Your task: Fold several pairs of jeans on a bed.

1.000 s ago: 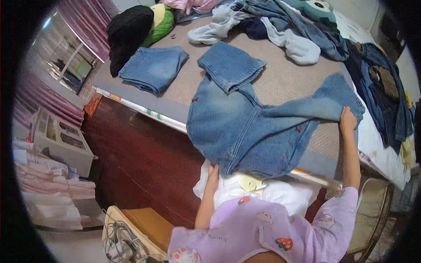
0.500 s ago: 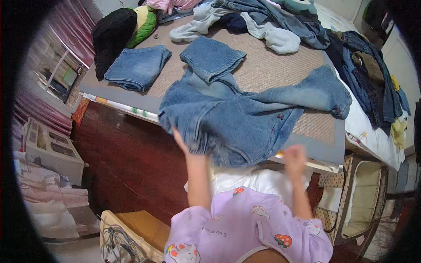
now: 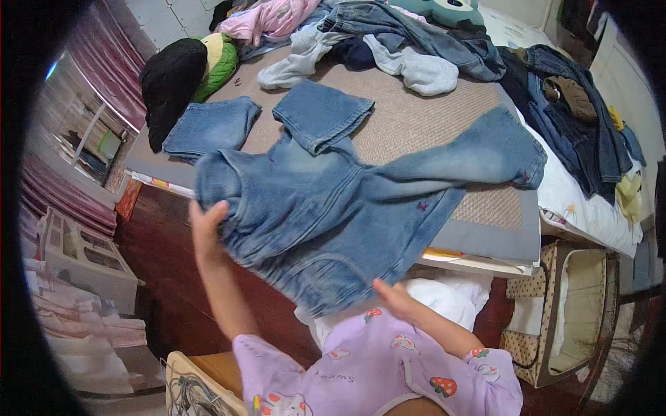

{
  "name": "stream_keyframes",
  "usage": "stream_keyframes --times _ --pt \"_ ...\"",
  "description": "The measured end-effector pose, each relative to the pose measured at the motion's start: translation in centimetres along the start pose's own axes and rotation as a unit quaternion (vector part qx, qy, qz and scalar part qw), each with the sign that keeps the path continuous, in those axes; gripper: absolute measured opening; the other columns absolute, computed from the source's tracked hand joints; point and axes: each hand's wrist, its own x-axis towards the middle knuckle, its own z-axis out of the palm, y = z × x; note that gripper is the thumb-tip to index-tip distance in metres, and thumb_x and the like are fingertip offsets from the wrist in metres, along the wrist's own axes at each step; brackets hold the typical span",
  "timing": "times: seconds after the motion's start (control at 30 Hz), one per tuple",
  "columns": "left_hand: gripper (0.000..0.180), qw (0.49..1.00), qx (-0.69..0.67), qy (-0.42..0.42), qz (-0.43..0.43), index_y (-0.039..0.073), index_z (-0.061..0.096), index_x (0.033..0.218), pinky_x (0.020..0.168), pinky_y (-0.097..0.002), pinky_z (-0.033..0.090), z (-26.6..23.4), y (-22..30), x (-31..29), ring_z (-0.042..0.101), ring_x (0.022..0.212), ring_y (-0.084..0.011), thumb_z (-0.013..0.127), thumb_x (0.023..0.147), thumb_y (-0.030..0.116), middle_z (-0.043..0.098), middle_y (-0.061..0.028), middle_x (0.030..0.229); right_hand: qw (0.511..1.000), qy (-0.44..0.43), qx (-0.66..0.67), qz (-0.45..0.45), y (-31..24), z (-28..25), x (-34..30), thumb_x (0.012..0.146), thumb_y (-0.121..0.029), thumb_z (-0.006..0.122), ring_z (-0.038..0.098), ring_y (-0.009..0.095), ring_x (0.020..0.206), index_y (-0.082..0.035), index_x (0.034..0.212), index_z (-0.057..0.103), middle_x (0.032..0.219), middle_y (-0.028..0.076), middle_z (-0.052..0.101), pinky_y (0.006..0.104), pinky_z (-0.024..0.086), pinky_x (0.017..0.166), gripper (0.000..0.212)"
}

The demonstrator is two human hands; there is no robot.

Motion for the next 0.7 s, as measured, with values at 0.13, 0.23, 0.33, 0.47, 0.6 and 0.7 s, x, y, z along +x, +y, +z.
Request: stream_keyframes --times 0.13,0.23,0.33,0.47,0.6,0.7 --pt "0.066 0.99 0.105 -0.047 0.085 -0.006 0.039 0.107 0.076 -0.0318 0.041 -3.1 4.6 2.9 0.051 0.086 -0.0245 0.064 0.049 0.015 0.051 -0.0157 0.095 0.952 -0.264 -0.155 0.021 -1.3 0.5 0.1 0.079 -0.03 0.049 0.051 0.02 0.089 -0.003 0.11 0.045 0.099 0.008 0.055 0.0303 0.041 0.075 0.041" --pt "0.06 0.949 0.129 -0.2 0.208 -0.003 0.043 0.106 0.08 -0.0308 0.039 -4.9 8.0 4.6 0.049 0.091 -0.023 0.064 0.054 0.018 0.051 -0.0133 0.098 0.815 -0.352 -0.411 -0.211 -7.1 -0.9 -3.3 0.078 -0.027 0.049 0.055 0.022 0.084 -0.002 0.108 0.047 0.093 0.013 0.057 0.0307 0.043 0.073 0.039" --pt "0.059 0.945 0.16 -0.185 0.217 -0.003 0.043 0.106 0.08 -0.0307 0.039 -8.2 8.0 7.2 0.049 0.091 -0.0228 0.064 0.054 0.018 0.051 -0.0132 0.098 0.851 -0.148 -0.407 -0.296 -16.6 -2.8 -2.9 0.068 -0.029 0.059 0.056 0.024 0.081 -0.004 0.106 0.048 0.092 0.013 0.056 0.0308 0.044 0.072 0.047" --pt "0.058 0.925 0.199 -0.188 0.264 -0.003 0.044 0.106 0.08 -0.0306 0.039 -8.3 11.6 9.6 0.049 0.091 -0.0225 0.064 0.055 0.018 0.051 -0.0129 0.098 0.659 0.009 -0.545 -0.518 -24.5 -3.8 4.7 0.056 -0.031 0.067 0.041 0.028 0.105 -0.005 0.12 0.032 0.117 0.018 0.039 0.0331 0.036 0.085 0.077" --pt "0.058 0.901 0.253 -0.165 0.313 -0.002 0.044 0.105 0.08 -0.0304 0.038 -9.8 14.7 11.7 0.049 0.091 -0.0221 0.064 0.056 0.019 0.051 -0.0127 0.098 0.489 -0.224 -0.711 -0.454 -17.0 3.4 10.7 0.047 -0.029 0.072 0.023 0.033 0.117 -0.01 0.127 0.015 0.127 0.017 0.022 0.0494 0.026 0.09 0.1" --pt "0.057 0.879 0.303 -0.151 0.336 -0.002 0.045 0.105 0.079 -0.0303 0.038 -11.3 17.8 12.6 0.049 0.091 -0.0219 0.064 0.056 0.019 0.051 -0.0126 0.098 0.411 -0.236 -0.629 -0.616 -11.0 4.8 11.7 0.058 -0.021 0.064 0.039 0.029 0.105 -0.01 0.118 0.032 0.116 0.014 0.04 0.048 0.031 0.085 0.069"
